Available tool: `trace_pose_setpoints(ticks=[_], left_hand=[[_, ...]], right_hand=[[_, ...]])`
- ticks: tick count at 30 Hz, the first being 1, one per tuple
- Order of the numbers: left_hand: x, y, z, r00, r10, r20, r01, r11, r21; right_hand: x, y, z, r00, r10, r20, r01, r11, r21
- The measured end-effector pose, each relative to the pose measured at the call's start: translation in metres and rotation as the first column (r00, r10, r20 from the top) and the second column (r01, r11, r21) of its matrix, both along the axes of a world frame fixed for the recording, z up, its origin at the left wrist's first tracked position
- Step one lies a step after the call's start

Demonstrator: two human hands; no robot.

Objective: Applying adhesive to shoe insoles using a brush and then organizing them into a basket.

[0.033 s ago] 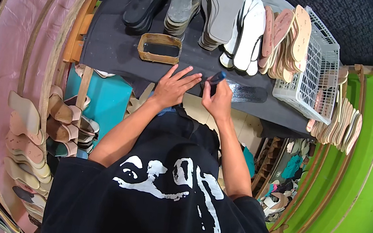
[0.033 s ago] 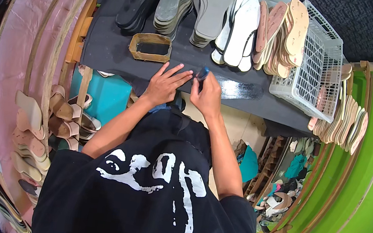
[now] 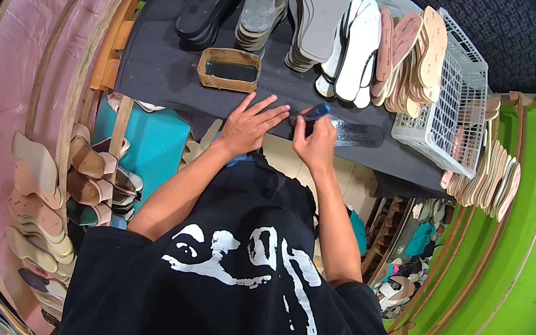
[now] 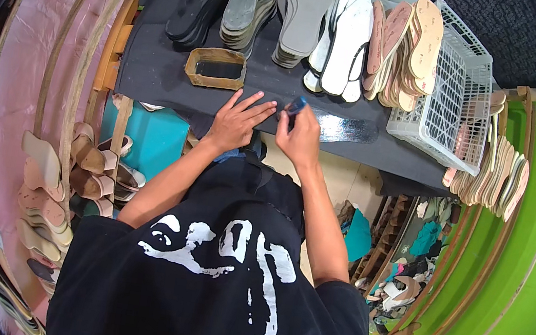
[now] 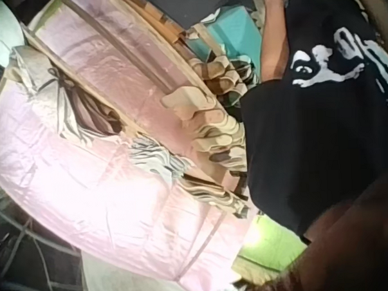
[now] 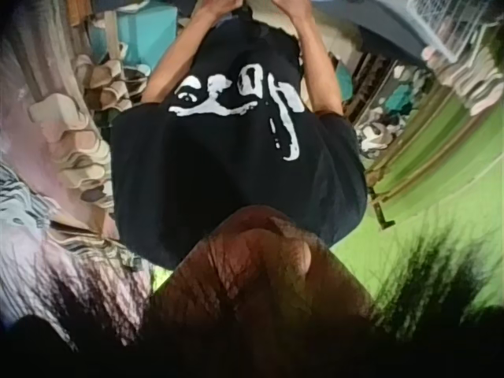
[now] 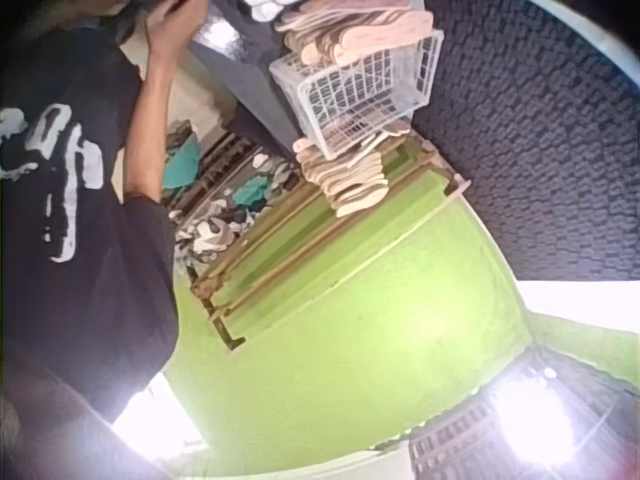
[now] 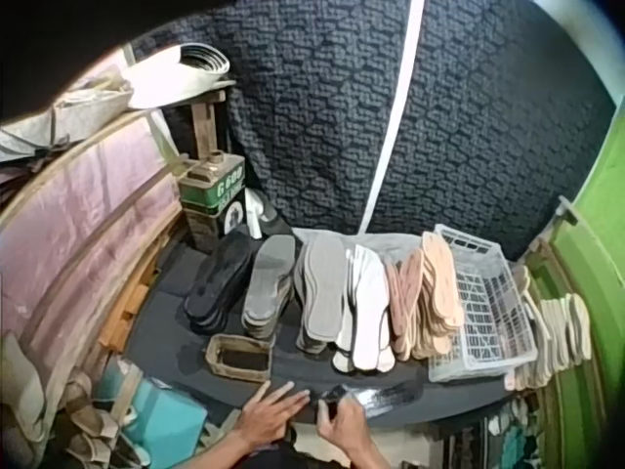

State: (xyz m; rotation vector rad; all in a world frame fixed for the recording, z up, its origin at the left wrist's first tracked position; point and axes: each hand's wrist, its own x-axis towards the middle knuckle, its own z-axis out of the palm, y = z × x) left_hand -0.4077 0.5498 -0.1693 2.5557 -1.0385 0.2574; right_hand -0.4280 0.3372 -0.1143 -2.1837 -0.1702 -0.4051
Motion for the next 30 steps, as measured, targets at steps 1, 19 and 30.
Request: trace_pose_setpoints(ticks=[1,19,30], left_hand=[[0.0,0.002,0.0,1.0,0.008,0.011,-0.008,1.0,-0.007],[-0.001,-0.001,-0.002,0.999,0.02,0.04,-0.019,0.999,-0.04],[0.002,-0.002,0.003,1.0,-0.013,0.003,0.013,0.992,-0.127]], right_hand=[[0.002,-0.006,-0.001,0.999,-0.031,0.031,0.032,0.998,-0.05],[-0.023,-0.088,0.003,0.84,-0.516,0.166,0.539,0.83,-0.145],[-0.028,-0.003,0.007,0.996,-0.025,0.08,0.045,0.967,-0.251]])
